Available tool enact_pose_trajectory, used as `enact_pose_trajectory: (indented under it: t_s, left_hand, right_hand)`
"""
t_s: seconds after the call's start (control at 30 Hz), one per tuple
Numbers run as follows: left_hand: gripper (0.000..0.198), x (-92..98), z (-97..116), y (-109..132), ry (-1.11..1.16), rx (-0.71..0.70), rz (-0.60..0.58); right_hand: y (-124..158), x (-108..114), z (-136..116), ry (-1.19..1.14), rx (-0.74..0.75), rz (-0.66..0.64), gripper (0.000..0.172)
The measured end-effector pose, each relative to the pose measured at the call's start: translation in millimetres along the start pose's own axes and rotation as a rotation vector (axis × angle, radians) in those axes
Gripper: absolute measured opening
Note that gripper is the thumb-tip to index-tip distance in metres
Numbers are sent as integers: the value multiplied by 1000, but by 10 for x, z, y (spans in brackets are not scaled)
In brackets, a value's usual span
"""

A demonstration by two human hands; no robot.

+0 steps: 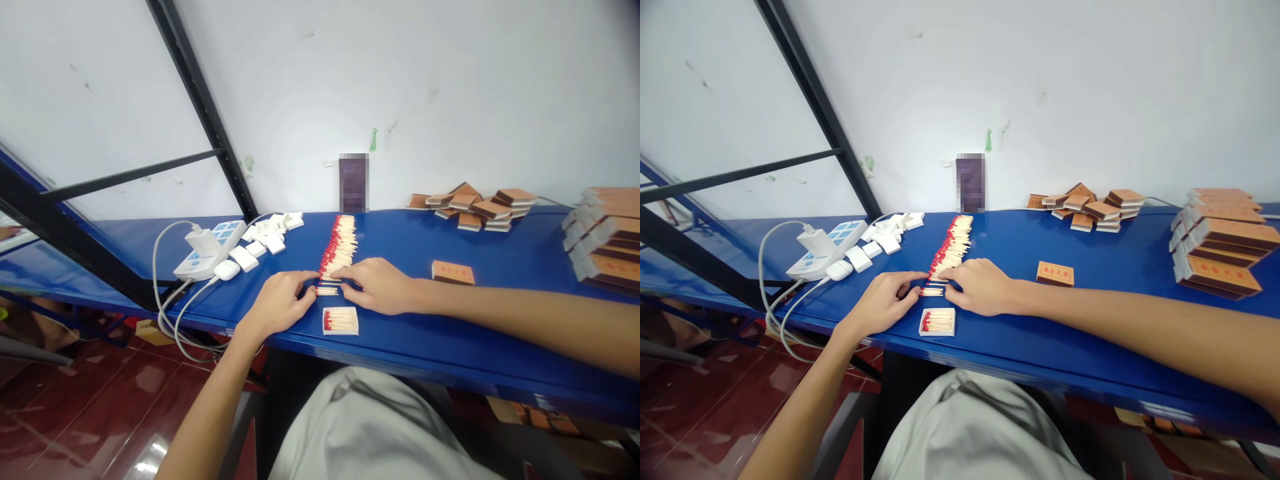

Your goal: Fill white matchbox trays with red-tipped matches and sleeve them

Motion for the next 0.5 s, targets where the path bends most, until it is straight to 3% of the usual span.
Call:
enact_pose_trajectory:
  t_s: [0.5]
  left_hand:
    - [33, 9, -14, 7, 25, -92, -9]
  right_hand:
    - [8, 20, -12, -14, 3, -2, 40]
Point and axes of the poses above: each hand's wrist, its own y-axis away from the middle knuckle, its own x-axis out of the back of the hand, z = x × y, the point moved 1 cm from there along -y, towards the middle knuckle, and after that the axes turned 7 degrees about -z, right-handed, at the moved point
